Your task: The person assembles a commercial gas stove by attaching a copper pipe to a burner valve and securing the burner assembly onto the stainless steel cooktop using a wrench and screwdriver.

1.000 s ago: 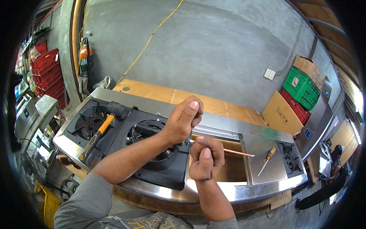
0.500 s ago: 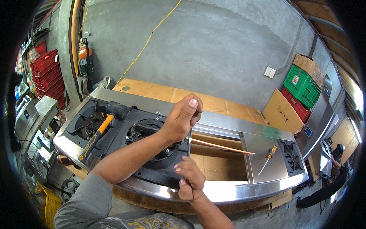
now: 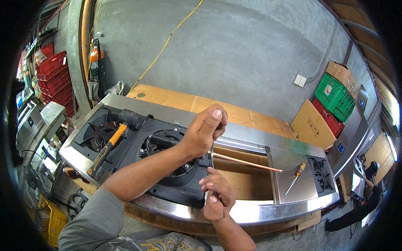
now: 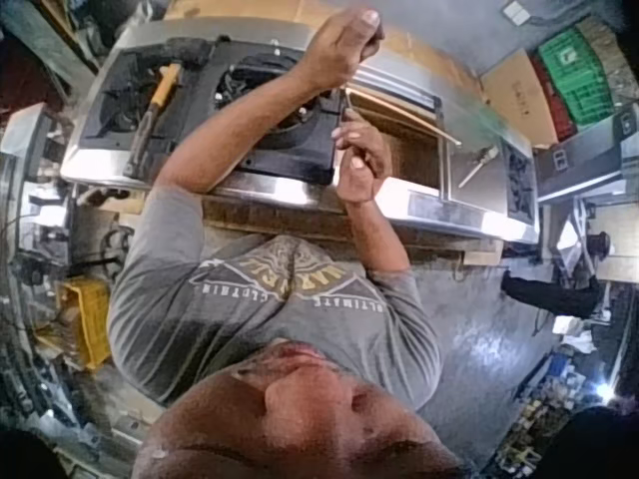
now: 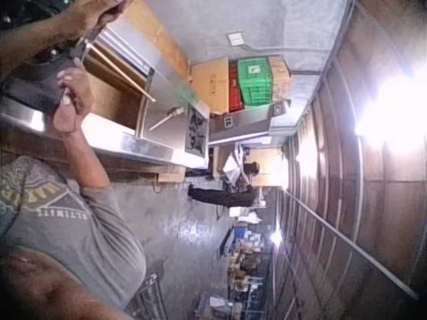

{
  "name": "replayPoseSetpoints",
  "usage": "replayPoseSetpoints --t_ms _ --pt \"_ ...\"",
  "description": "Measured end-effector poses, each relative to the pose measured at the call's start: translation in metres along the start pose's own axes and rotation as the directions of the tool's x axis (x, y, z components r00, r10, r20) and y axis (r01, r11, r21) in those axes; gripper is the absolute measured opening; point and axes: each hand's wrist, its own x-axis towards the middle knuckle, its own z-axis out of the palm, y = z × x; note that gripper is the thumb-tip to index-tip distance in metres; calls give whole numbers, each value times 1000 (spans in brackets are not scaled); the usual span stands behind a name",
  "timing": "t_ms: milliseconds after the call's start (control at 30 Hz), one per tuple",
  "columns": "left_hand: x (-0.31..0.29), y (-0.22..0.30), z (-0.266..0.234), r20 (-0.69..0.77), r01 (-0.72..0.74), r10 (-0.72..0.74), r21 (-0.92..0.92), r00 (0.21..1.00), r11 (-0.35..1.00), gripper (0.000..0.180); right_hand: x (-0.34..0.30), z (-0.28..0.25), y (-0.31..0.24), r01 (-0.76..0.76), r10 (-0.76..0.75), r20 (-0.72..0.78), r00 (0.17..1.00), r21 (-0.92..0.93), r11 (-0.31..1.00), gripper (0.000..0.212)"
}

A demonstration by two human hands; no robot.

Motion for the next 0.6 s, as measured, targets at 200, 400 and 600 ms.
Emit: replayPoseSetpoints --t_ms 200,400,600 --pt "0 2 0 4 13 -13 -37 1000 999 41 -5 -7 0 9 0 184 983 -46 999 23" --pt "1 3 -2 12 34 -33 -54 999 998 40 -7 -7 -5 -15 54 316 947 -125 992 20" --pt "1 2 3 -27 31 -32 -69 999 997 45 1 -4 1 -60 64 114 991 -36 998 20"
